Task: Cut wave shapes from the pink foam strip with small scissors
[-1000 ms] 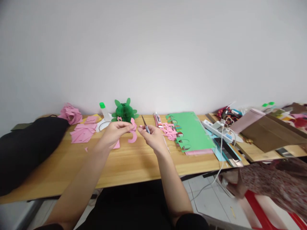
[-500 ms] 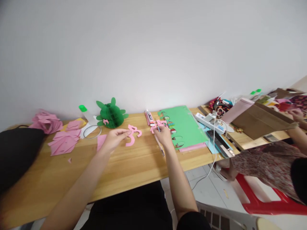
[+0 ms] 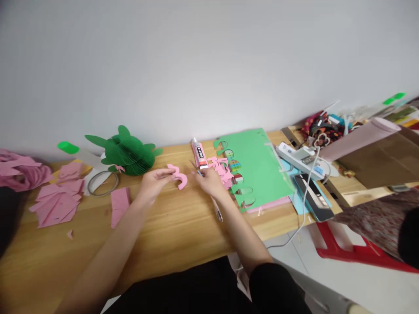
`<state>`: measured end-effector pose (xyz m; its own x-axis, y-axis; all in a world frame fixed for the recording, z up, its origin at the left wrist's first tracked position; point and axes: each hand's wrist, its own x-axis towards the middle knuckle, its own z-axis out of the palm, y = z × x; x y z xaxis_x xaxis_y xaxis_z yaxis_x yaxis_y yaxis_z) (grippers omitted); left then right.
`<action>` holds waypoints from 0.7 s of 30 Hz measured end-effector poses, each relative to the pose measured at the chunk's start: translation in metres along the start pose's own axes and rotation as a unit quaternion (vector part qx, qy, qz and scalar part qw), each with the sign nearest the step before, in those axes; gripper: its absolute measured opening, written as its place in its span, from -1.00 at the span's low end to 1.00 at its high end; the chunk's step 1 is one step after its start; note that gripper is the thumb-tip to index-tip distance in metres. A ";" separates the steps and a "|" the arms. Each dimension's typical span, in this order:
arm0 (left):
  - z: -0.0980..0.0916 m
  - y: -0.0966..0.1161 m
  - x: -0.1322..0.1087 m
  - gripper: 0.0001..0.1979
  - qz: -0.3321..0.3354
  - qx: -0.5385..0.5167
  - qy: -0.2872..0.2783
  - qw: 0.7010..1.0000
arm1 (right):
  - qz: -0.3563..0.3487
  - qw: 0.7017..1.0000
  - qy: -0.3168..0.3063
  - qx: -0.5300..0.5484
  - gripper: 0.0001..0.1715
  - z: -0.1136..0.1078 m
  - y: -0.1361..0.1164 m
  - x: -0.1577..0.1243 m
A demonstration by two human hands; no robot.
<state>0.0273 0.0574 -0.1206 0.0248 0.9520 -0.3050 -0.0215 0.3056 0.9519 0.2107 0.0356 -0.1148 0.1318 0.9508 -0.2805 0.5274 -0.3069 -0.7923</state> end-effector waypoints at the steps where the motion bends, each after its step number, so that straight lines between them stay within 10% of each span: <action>1: -0.001 -0.001 0.001 -0.79 0.002 0.000 0.006 1.000 | -0.002 1.000 -0.005 0.012 -0.66 0.008 -0.003 -0.001; 21: -0.038 -0.018 0.015 -0.65 0.130 0.108 -0.016 0.986 | 0.089 0.984 -0.023 0.155 -0.62 0.043 -0.021 -0.006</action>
<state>-0.0103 0.0665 -0.1435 0.0788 0.9955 -0.0524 0.1813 0.0374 0.9827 0.1633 0.0342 -0.1199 0.1569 0.8799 -0.4485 0.2179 -0.4738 -0.8533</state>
